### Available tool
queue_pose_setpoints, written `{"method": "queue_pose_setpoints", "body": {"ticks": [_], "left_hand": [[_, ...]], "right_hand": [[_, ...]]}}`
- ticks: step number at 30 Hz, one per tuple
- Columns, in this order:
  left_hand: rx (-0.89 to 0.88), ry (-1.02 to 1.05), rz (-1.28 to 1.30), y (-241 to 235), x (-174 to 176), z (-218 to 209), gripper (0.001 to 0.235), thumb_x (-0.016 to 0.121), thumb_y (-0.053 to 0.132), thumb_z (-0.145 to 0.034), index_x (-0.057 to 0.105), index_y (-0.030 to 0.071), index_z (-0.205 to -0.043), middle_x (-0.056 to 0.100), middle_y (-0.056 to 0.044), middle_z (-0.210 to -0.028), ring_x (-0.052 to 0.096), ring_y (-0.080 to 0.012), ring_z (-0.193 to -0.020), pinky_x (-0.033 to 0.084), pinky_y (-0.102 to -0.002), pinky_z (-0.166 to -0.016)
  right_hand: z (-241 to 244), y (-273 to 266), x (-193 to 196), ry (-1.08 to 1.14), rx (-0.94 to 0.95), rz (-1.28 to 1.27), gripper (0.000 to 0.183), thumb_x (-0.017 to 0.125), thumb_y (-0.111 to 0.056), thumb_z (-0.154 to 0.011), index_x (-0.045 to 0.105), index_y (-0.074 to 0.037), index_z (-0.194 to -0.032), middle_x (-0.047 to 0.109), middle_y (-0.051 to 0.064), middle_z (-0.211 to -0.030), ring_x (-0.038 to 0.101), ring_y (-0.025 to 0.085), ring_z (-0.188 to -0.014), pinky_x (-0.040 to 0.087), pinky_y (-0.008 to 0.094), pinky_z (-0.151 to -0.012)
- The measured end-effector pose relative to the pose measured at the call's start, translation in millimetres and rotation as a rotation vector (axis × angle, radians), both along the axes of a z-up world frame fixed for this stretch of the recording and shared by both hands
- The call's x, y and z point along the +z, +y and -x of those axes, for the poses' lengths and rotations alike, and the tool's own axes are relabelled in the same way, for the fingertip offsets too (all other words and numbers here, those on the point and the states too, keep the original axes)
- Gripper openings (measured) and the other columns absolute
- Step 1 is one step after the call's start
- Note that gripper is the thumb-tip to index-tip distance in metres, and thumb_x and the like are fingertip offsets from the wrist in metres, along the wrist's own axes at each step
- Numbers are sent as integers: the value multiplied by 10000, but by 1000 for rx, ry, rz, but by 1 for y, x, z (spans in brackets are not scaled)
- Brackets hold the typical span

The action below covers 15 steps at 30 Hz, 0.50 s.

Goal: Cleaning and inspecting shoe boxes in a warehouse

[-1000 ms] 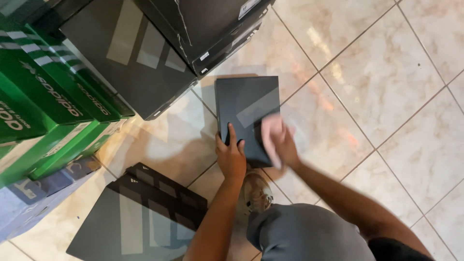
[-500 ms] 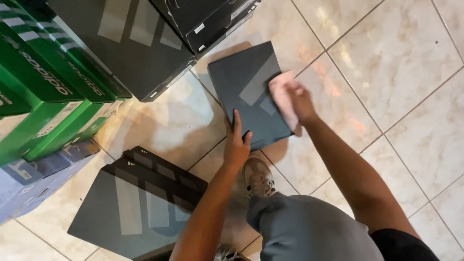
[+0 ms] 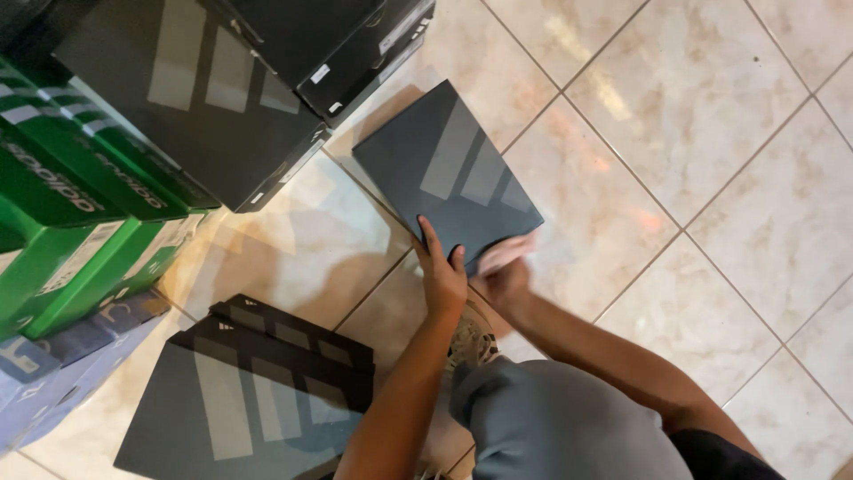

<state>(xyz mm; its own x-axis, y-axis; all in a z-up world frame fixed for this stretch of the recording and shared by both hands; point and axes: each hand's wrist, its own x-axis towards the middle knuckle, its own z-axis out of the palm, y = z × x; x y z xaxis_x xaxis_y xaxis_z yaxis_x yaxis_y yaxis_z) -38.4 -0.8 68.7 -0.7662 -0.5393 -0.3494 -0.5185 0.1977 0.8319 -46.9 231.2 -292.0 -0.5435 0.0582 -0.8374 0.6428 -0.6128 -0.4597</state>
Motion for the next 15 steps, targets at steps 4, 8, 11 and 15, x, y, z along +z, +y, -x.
{"method": "queue_pose_setpoints", "body": {"ticks": [4, 8, 11, 15], "left_hand": [[-39, -88, 39, -3, -3, -1, 893, 630, 223, -1008, 31, 219, -1670, 209, -387, -1581, 438, -563, -1351, 504, -637, -986], [-30, -64, 6, -4, -6, -4, 865, 612, 232, -1019, 44, 249, -1672, 223, -369, -1580, 428, -554, -1363, 508, -620, -993], [-47, -48, 27, -6, -7, -6, 848, 600, 253, -1022, 55, 248, -1672, 249, -364, -1573, 441, -555, -1351, 505, -626, -987], [-96, 42, 47, -18, 12, -2, 821, 586, 294, -1012, 99, 192, -1666, 286, -415, -1531, 436, -617, -1308, 493, -675, -958]], "right_hand": [[-11, -83, 159, -207, -30, 122, 478, 402, -403, -1097, 548, -53, -1388, 534, 159, -1487, 450, 312, -1437, 324, 488, -1221], [5, -106, 243, -324, 69, 125, 443, 418, -357, -1077, 556, -12, -1319, 543, 226, -1419, 443, 379, -1412, 311, 550, -1214], [28, -84, 213, -405, 130, 102, 445, 487, -311, -1037, 512, -24, -1375, 479, 229, -1482, 403, 417, -1421, 290, 629, -1185], [61, -31, 174, -170, 175, -35, 382, 384, -250, -1047, 577, -29, -1291, 636, 237, -1294, 560, 414, -1239, 386, 628, -1036]]}}
